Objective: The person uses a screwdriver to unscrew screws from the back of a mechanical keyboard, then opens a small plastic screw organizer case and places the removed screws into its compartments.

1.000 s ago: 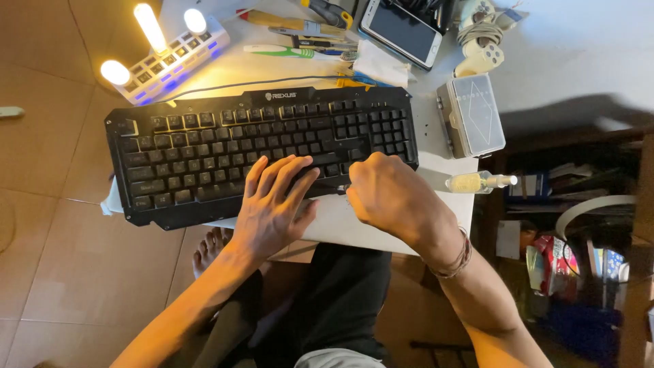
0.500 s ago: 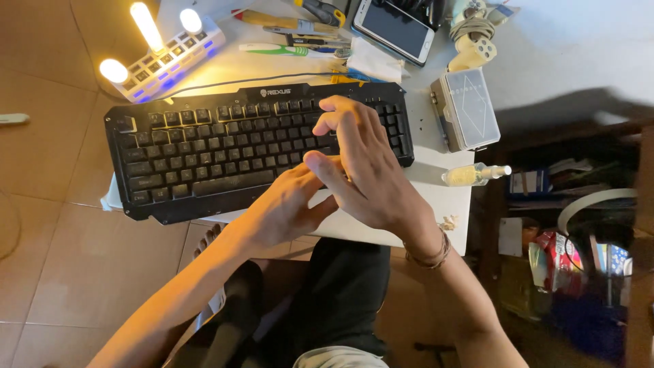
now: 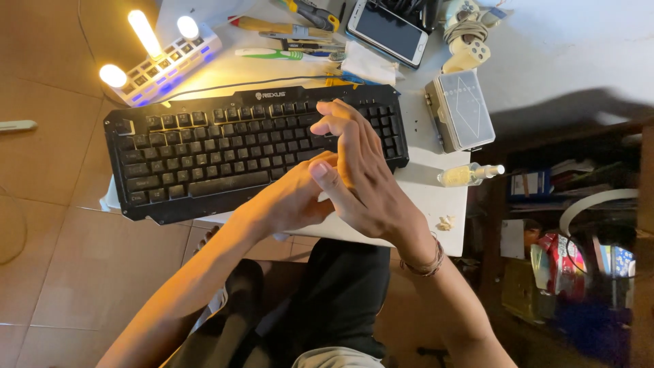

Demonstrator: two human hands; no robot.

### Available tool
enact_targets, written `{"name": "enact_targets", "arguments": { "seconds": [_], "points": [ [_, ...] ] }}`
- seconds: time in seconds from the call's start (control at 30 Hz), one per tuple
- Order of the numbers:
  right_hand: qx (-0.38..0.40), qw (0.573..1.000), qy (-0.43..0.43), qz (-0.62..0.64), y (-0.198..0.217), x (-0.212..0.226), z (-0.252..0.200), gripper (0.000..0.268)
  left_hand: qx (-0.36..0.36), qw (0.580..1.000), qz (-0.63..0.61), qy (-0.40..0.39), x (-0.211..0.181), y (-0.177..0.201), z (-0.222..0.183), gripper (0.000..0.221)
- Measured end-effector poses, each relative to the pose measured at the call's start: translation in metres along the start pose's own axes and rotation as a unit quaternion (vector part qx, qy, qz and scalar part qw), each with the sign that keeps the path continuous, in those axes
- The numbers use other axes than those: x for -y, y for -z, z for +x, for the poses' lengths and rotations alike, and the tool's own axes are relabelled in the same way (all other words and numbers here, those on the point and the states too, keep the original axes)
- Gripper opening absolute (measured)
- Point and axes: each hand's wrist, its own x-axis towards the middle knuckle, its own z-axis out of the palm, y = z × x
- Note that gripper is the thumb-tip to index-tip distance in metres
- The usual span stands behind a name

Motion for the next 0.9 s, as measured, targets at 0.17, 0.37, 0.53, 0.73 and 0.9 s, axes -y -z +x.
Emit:
{"name": "enact_targets", "arguments": {
  "seconds": [0.17,0.37,0.53,0.73,0.9],
  "points": [
    [-0.02,1.0,0.018,0.004,0.0,-0.004,0.004,0.035,0.013,1.0,0.006,0.017,-0.002,0.001,0.0,0.034],
    [-0.014,1.0,0.01,0.008,0.0,-0.006,0.007,0.038,0.025,0.999,0.016,0.034,-0.001,0.005,0.003,0.035],
    [0.002,1.0,0.016,0.01,0.0,-0.005,0.004,0.036,0.035,0.998,0.022,0.047,0.003,0.004,0.007,0.036],
    [-0.018,1.0,0.009,0.013,0.0,-0.006,0.005,0.032,-0.006,1.0,0.026,-0.01,0.008,0.001,0.009,0.028],
    [-0.002,1.0,-0.003,0.007,-0.001,-0.006,0.006,0.036,-0.086,0.992,0.091,-0.028,0.016,-0.019,0.008,0.041]
  ]
}}
